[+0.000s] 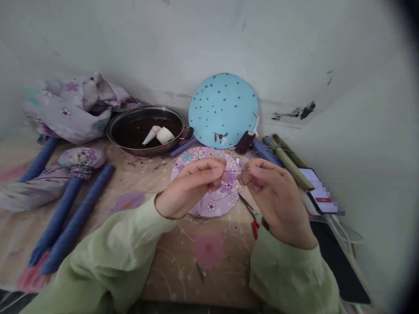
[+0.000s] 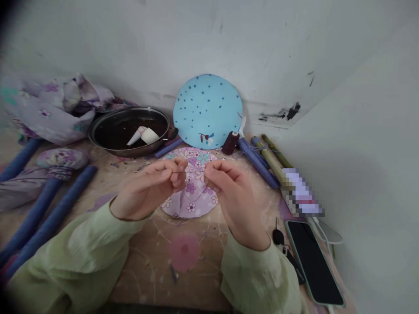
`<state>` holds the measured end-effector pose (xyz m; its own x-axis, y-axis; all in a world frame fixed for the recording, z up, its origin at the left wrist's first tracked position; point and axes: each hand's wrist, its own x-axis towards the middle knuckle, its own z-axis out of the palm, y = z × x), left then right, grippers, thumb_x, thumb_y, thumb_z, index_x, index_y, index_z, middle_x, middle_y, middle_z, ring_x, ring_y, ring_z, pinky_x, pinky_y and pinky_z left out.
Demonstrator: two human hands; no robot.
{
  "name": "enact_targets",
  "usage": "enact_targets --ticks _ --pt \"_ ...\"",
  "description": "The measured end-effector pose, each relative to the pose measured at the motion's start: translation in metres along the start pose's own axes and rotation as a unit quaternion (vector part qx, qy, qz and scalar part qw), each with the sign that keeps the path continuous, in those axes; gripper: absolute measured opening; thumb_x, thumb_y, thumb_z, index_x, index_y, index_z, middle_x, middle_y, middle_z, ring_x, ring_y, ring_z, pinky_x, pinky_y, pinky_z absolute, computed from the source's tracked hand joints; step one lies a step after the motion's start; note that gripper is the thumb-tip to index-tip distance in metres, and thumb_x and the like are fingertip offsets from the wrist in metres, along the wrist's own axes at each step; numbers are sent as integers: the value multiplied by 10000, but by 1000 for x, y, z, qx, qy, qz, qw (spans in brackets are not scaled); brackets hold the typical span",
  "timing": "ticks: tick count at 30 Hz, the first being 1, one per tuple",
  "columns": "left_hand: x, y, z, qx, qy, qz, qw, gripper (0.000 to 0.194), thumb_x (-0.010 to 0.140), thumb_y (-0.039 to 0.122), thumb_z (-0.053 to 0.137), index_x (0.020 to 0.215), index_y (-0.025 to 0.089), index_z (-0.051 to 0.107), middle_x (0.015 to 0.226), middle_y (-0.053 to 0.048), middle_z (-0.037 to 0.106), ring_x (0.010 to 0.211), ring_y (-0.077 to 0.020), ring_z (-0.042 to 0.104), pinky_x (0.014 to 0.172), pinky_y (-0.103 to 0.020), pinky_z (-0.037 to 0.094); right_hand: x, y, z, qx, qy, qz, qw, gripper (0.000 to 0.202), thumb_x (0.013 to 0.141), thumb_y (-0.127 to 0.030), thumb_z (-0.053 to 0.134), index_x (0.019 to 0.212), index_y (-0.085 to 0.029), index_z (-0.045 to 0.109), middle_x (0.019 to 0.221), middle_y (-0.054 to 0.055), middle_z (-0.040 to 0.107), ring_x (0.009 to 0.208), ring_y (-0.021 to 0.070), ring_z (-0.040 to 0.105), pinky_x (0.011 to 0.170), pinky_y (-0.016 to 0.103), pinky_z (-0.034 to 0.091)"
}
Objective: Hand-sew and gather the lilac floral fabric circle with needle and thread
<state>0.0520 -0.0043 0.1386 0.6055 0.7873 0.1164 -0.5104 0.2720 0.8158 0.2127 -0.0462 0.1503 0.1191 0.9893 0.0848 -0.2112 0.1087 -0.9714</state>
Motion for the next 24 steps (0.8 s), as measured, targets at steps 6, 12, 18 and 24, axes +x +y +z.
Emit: enact_targets --ticks 6,12,18,24 --pt "-1 1 2 -67 -54 26 996 171 815 213 584 673 120 557 729 7 594 460 -21 468 458 -159 348 -4 3 2 -119 -70 24 990 130 801 -233 612 677 -195 606 640 -26 513 610 98 431 555 237 358" --pt "-2 0 2 -21 -27 18 999 199 813 271 604 735 93 646 635 -24 614 507 -65 539 475 -172 413 -8 4 4 -150 -12 -171 974 151 824 -211 622 941 -278 689 864 -14 613 812 124 540 766 270 443" --pt "-3 -1 2 32 -27 56 998 176 799 273 620 753 110 664 633 -33 621 528 -90 550 490 -205 436 -10 5 7 -180 -36 -161 970 182 784 -222 685 949 -295 711 865 -11 654 816 137 579 766 281 475" --pt "-7 -6 -1 153 8 211 965 108 827 195 587 802 142 678 702 -36 626 583 -99 565 529 -220 469 -4 12 4 -95 5 -105 990 128 848 -299 610 923 -309 713 895 -9 681 809 129 598 722 263 490"
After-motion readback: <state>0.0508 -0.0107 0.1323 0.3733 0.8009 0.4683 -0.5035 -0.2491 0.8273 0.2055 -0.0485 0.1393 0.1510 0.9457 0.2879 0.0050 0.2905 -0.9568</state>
